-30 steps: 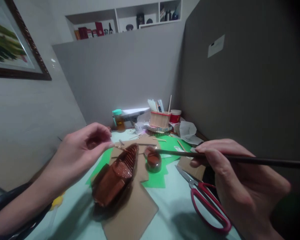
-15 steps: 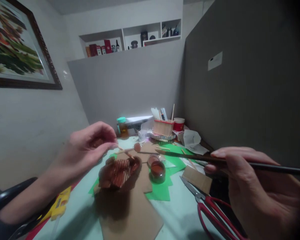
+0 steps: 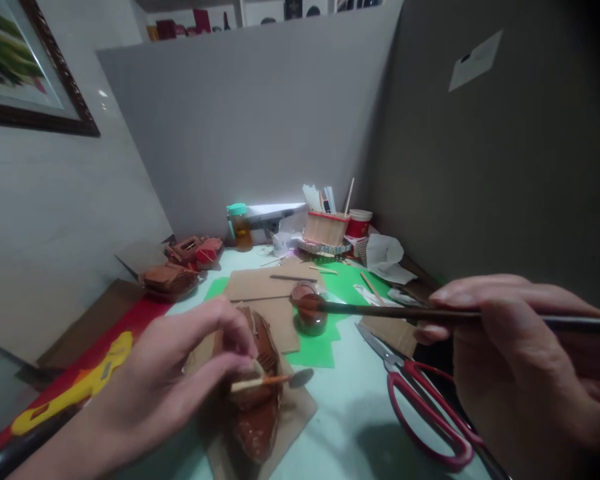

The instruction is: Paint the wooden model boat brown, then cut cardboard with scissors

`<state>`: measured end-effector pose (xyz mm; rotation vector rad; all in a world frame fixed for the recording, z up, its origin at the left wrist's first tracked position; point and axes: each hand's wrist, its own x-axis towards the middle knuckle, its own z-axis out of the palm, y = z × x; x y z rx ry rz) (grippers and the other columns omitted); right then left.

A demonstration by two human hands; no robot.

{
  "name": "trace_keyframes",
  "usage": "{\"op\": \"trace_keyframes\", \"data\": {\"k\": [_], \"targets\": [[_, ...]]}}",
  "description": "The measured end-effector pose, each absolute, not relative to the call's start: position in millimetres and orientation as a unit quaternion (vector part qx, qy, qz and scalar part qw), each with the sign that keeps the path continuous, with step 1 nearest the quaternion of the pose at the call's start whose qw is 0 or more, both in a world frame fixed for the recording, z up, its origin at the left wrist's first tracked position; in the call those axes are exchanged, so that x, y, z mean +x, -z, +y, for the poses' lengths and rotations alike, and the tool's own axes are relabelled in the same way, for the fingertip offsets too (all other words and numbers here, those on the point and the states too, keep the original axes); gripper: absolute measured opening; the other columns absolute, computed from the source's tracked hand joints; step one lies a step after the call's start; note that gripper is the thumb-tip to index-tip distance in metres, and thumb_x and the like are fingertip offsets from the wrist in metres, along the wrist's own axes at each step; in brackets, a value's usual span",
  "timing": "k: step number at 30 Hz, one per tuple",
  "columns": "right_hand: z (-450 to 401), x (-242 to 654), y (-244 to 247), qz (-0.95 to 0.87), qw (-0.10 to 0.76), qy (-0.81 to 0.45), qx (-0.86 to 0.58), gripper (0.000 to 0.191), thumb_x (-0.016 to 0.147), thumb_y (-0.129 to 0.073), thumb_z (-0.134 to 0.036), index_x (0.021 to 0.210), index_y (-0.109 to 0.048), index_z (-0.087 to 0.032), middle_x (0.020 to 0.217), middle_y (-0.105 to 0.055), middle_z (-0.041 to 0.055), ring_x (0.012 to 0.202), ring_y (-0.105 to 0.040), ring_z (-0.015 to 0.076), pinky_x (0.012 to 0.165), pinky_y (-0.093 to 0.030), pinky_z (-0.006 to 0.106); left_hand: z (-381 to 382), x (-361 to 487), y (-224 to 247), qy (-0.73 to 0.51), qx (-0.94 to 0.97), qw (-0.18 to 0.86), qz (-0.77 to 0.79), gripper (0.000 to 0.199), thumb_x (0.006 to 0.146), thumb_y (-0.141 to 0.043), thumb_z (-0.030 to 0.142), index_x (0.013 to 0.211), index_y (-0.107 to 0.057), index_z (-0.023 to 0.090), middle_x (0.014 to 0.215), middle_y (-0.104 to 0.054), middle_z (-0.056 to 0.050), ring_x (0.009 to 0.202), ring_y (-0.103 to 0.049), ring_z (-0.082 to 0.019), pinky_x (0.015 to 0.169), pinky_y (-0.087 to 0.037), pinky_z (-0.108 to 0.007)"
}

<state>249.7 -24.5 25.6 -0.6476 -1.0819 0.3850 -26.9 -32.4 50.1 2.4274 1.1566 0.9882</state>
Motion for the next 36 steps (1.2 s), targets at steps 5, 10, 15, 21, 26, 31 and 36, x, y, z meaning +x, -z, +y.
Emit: {"op": "trace_keyframes", "data": {"k": [5, 10, 15, 21, 26, 31, 36], "targets": [[-23, 246, -27, -0.468, 0.795, -0.231, -0.309, 0.023, 0.085, -0.061, -0.012, 0.07, -0.075, -0.022, 0.077, -0.067, 0.0029, 0.059, -0.064, 0.015, 0.047, -0.056, 0.027, -39, -28, -30, -0.289, 0.854, 0.15, 0.404, 0.015, 0.094, -0.057, 0.016, 0.091, -0.059, 0.031, 0.083, -0.065, 0.008, 0.071, -0.063, -0.007, 0.065, -0.049, -0.015], [-12, 250, -19, -0.483, 0.763, -0.31, -0.298, 0.019, 0.082, -0.061, -0.011, 0.069, -0.074, -0.018, 0.074, -0.067, 0.0036, 0.07, -0.066, 0.0152, 0.05, -0.056, 0.018, -37, -31, -22, -0.316, 0.839, 0.189, 0.401, 0.019, 0.092, -0.056, 0.012, 0.09, -0.059, 0.03, 0.082, -0.065, 0.007, 0.074, -0.064, -0.01, 0.066, -0.051, -0.019], [-6, 250, -12, -0.484, 0.726, -0.389, -0.295, 0.015, 0.076, -0.063, -0.011, 0.063, -0.069, -0.016, 0.066, -0.063, 0.0031, 0.059, -0.061, 0.0145, 0.043, -0.052, 0.018, -39, -31, -16, -0.335, 0.814, 0.231, 0.416, 0.018, 0.091, -0.061, 0.015, 0.089, -0.062, 0.032, 0.083, -0.066, 0.007, 0.08, -0.065, -0.012, 0.07, -0.051, -0.022], [-4, 247, -2, -0.498, 0.652, -0.477, -0.316, 0.014, 0.081, -0.065, -0.017, 0.067, -0.07, -0.016, 0.068, -0.065, 0.0022, 0.049, -0.062, 0.0117, 0.042, -0.053, 0.017, -40, -31, -11, -0.351, 0.808, 0.24, 0.408, 0.016, 0.092, -0.063, 0.018, 0.091, -0.063, 0.034, 0.084, -0.067, 0.007, 0.083, -0.065, -0.013, 0.075, -0.051, -0.025], [-2, 240, 1, -0.462, 0.642, -0.522, -0.319, 0.014, 0.079, -0.068, -0.017, 0.065, -0.07, -0.014, 0.066, -0.066, 0.0013, 0.045, -0.062, 0.0089, 0.039, -0.048, 0.013, -41, -31, -13, -0.354, 0.815, 0.227, 0.399, 0.019, 0.091, -0.064, 0.015, 0.091, -0.066, 0.034, 0.083, -0.068, 0.005, 0.081, -0.066, -0.015, 0.078, -0.053, -0.027], [0, 235, 2, -0.427, 0.635, -0.554, -0.328, 0.015, 0.075, -0.07, -0.015, 0.06, -0.069, -0.011, 0.063, -0.067, 0.0026, 0.043, -0.062, 0.0087, 0.037, -0.046, 0.012, -41, -29, -14, -0.358, 0.819, 0.223, 0.389, 0.022, 0.089, -0.065, 0.012, 0.092, -0.068, 0.034, 0.083, -0.07, 0.003, 0.079, -0.067, -0.018, 0.074, -0.054, -0.03], [-1, 234, 4, -0.427, 0.634, -0.559, -0.322, 0.019, 0.08, -0.067, -0.013, 0.062, -0.07, -0.011, 0.063, -0.067, 0.0039, 0.044, -0.062, 0.0094, 0.036, -0.044, 0.012, -41, -29, -16, -0.363, 0.823, 0.182, 0.398, 0.02, 0.089, -0.066, 0.012, 0.092, -0.069, 0.032, 0.085, -0.071, 0.004, 0.083, -0.067, -0.017, 0.076, -0.053, -0.029]]}}
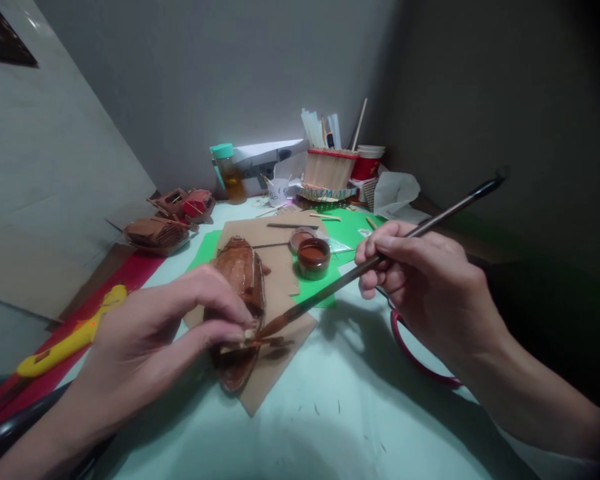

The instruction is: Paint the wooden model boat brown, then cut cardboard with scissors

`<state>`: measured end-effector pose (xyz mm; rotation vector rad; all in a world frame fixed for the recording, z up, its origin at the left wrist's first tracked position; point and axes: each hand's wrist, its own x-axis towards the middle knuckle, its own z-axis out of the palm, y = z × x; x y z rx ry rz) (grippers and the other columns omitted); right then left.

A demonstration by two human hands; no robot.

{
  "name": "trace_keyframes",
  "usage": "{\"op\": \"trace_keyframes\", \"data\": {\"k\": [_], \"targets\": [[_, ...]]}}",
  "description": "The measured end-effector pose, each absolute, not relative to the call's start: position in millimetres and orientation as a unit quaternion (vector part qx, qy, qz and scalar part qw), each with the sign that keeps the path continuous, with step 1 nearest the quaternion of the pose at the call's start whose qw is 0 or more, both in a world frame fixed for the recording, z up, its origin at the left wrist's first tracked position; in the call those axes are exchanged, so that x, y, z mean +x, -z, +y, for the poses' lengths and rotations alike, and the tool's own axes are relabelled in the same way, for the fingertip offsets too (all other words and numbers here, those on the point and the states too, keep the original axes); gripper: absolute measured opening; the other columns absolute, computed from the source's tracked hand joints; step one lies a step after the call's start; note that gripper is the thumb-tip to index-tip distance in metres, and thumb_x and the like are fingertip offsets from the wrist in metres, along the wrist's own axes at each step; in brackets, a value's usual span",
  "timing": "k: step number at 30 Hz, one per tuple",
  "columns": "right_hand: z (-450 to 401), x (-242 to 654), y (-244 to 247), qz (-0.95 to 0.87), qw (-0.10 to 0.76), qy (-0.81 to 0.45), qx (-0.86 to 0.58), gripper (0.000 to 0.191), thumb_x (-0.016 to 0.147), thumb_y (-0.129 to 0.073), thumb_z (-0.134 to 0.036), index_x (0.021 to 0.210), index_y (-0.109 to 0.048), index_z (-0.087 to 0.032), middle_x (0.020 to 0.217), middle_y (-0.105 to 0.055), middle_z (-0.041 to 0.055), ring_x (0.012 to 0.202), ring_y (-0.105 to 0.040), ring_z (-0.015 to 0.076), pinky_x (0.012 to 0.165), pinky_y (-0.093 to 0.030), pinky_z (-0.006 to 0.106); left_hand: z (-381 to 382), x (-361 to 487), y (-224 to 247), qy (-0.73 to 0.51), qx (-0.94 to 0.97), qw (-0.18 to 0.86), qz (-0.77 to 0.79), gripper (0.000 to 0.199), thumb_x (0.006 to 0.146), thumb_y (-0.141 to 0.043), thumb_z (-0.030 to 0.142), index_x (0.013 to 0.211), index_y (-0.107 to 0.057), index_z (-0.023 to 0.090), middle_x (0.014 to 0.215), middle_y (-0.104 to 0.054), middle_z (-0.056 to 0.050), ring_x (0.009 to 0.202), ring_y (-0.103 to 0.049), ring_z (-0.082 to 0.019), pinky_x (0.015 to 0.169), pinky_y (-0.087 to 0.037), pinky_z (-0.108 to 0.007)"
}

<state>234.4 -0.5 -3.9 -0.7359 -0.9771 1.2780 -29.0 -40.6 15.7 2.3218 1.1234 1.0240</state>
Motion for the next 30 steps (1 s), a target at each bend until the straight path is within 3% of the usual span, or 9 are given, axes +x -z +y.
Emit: {"op": "trace_keyframes", "data": {"k": [6, 9, 14, 20, 30], "targets": [[-1, 234, 6, -0.446, 0.646, -0.549, -0.288, 0.028, 0.081, -0.065, -0.01, 0.054, -0.069, -0.015, 0.068, -0.068, 0.0036, 0.048, -0.065, 0.0104, 0.044, -0.055, 0.018, -40, -31, -19, -0.42, 0.773, 0.138, 0.454, 0.014, 0.091, -0.065, 0.017, 0.085, -0.071, 0.029, 0.086, -0.073, 0.008, 0.087, -0.067, -0.013, 0.081, -0.05, -0.023], [-2, 231, 5, -0.446, 0.641, -0.549, -0.298, 0.026, 0.082, -0.065, -0.011, 0.057, -0.071, -0.015, 0.067, -0.067, 0.0037, 0.047, -0.064, 0.0102, 0.042, -0.054, 0.017, -37, -31, -19, -0.449, 0.734, 0.116, 0.497, 0.012, 0.091, -0.066, 0.021, 0.084, -0.073, 0.029, 0.085, -0.072, 0.008, 0.085, -0.064, -0.011, 0.078, -0.047, -0.019], [-5, 228, 3, -0.438, 0.642, -0.543, -0.318, 0.022, 0.081, -0.065, -0.012, 0.061, -0.072, -0.012, 0.067, -0.067, 0.0044, 0.047, -0.063, 0.0092, 0.038, -0.049, 0.012, -35, -36, -17, -0.46, 0.702, 0.084, 0.536, 0.013, 0.093, -0.065, 0.031, 0.083, -0.073, 0.028, 0.085, -0.072, 0.006, 0.082, -0.062, -0.013, 0.075, -0.044, -0.024], [-8, 228, 2, -0.445, 0.649, -0.54, -0.298, 0.022, 0.08, -0.067, -0.011, 0.059, -0.071, -0.014, 0.068, -0.068, 0.003, 0.049, -0.065, 0.0102, 0.048, -0.057, 0.015, -35, -37, -15, -0.459, 0.701, 0.04, 0.544, 0.015, 0.093, -0.063, 0.027, 0.083, -0.073, 0.025, 0.083, -0.072, 0.004, 0.081, -0.062, -0.014, 0.076, -0.042, -0.027], [-9, 225, 3, -0.454, 0.652, -0.52, -0.314, 0.02, 0.082, -0.065, -0.01, 0.063, -0.07, -0.012, 0.07, -0.067, 0.0043, 0.049, -0.065, 0.0098, 0.042, -0.052, 0.012, -34, -40, -14, -0.453, 0.717, 0.018, 0.529, 0.014, 0.094, -0.063, 0.03, 0.086, -0.071, 0.022, 0.085, -0.068, 0.002, 0.079, -0.06, -0.015, 0.074, -0.04, -0.028]]}}
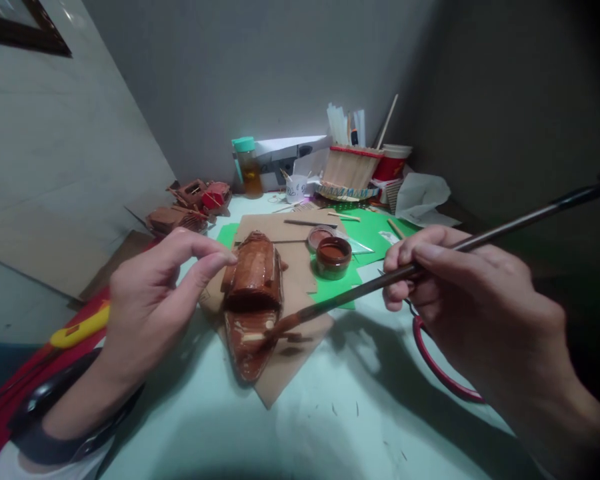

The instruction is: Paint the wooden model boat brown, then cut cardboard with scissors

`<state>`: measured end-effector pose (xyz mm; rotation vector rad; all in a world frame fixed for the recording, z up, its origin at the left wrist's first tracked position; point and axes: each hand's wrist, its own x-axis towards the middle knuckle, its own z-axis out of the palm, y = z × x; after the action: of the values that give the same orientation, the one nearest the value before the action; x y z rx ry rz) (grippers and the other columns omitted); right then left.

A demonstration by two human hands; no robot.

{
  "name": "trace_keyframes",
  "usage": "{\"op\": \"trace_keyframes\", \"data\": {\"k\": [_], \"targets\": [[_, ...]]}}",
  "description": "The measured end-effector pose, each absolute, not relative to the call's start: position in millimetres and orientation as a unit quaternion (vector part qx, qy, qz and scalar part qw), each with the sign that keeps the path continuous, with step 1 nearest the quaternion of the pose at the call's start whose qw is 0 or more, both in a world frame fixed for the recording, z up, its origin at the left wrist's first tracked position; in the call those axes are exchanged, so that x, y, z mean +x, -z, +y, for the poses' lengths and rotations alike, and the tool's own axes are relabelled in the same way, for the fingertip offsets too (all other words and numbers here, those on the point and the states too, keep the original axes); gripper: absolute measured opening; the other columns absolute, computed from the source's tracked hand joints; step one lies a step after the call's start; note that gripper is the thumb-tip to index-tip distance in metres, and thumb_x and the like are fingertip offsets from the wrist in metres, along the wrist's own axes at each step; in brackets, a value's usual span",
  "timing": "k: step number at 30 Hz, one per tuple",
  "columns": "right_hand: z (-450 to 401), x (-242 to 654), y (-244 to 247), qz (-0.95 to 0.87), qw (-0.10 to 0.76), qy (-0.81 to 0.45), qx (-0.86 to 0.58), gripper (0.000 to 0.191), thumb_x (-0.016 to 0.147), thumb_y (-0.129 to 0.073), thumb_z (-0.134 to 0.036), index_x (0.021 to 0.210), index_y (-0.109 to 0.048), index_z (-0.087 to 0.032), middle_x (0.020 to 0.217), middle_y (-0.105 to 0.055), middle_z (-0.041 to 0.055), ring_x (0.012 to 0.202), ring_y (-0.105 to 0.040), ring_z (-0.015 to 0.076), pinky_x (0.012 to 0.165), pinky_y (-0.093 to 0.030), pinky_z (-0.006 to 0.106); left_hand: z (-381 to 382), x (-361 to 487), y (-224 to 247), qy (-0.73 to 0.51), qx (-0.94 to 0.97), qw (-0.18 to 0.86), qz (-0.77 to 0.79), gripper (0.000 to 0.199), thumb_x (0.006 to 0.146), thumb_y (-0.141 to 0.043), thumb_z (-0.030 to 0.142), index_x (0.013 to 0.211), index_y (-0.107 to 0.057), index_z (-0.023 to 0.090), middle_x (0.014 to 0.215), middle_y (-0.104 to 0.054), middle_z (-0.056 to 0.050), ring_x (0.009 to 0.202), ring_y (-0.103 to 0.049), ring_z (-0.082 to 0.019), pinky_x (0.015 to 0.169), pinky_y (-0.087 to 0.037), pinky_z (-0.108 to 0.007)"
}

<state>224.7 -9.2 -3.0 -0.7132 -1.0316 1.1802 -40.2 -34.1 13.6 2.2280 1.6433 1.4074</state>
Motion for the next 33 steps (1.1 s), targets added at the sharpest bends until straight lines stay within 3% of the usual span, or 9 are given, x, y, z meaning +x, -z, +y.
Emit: {"op": "trace_keyframes", "data": {"k": [11, 16, 24, 29, 33], "targets": [[-16, 225, -5, -0.434, 0.684, -0.498, -0.31, 0.011, 0.075, -0.07, -0.015, 0.064, -0.071, -0.012, 0.066, -0.065, 0.005, 0.047, -0.062, 0.012, 0.043, -0.054, 0.018, -31, -44, -12, -0.459, 0.731, 0.006, 0.505, 0.012, 0.095, -0.062, 0.026, 0.086, -0.07, 0.022, 0.085, -0.067, 0.002, 0.081, -0.06, -0.014, 0.077, -0.042, -0.028], [-18, 224, -2, -0.479, 0.652, -0.497, -0.313, 0.012, 0.079, -0.071, -0.015, 0.068, -0.072, -0.013, 0.07, -0.067, 0.0034, 0.05, -0.065, 0.0107, 0.048, -0.056, 0.016, -29, -44, -13, -0.461, 0.731, 0.008, 0.504, 0.012, 0.095, -0.062, 0.025, 0.088, -0.071, 0.022, 0.086, -0.067, 0.002, 0.08, -0.059, -0.014, 0.076, -0.041, -0.028], [-23, 222, -2, -0.463, 0.672, -0.492, -0.304, 0.012, 0.081, -0.07, -0.017, 0.069, -0.072, -0.014, 0.071, -0.067, 0.0034, 0.051, -0.064, 0.0117, 0.049, -0.058, 0.019, -26, -51, -12, -0.462, 0.726, 0.005, 0.51, 0.012, 0.095, -0.061, 0.025, 0.089, -0.072, 0.022, 0.085, -0.067, 0.003, 0.08, -0.058, -0.013, 0.076, -0.042, -0.025], [-41, 219, 6, -0.495, 0.68, -0.434, -0.323, 0.013, 0.086, -0.07, -0.023, 0.074, -0.072, -0.018, 0.077, -0.066, 0.0011, 0.057, -0.067, 0.0118, 0.053, -0.058, 0.019, -22, -57, -10, -0.465, 0.723, -0.004, 0.512, 0.013, 0.094, -0.061, 0.024, 0.088, -0.072, 0.022, 0.083, -0.067, 0.004, 0.077, -0.059, -0.013, 0.073, -0.042, -0.025], [-71, 221, 30, -0.531, 0.692, -0.297, -0.388, 0.018, 0.095, -0.064, -0.025, 0.079, -0.072, -0.022, 0.085, -0.067, -0.0014, 0.059, -0.069, 0.0098, 0.059, -0.06, 0.019, -19, -57, -7, -0.484, 0.708, -0.024, 0.514, 0.015, 0.093, -0.06, 0.026, 0.084, -0.071, 0.021, 0.082, -0.067, 0.002, 0.076, -0.06, -0.014, 0.072, -0.043, -0.027]]}}
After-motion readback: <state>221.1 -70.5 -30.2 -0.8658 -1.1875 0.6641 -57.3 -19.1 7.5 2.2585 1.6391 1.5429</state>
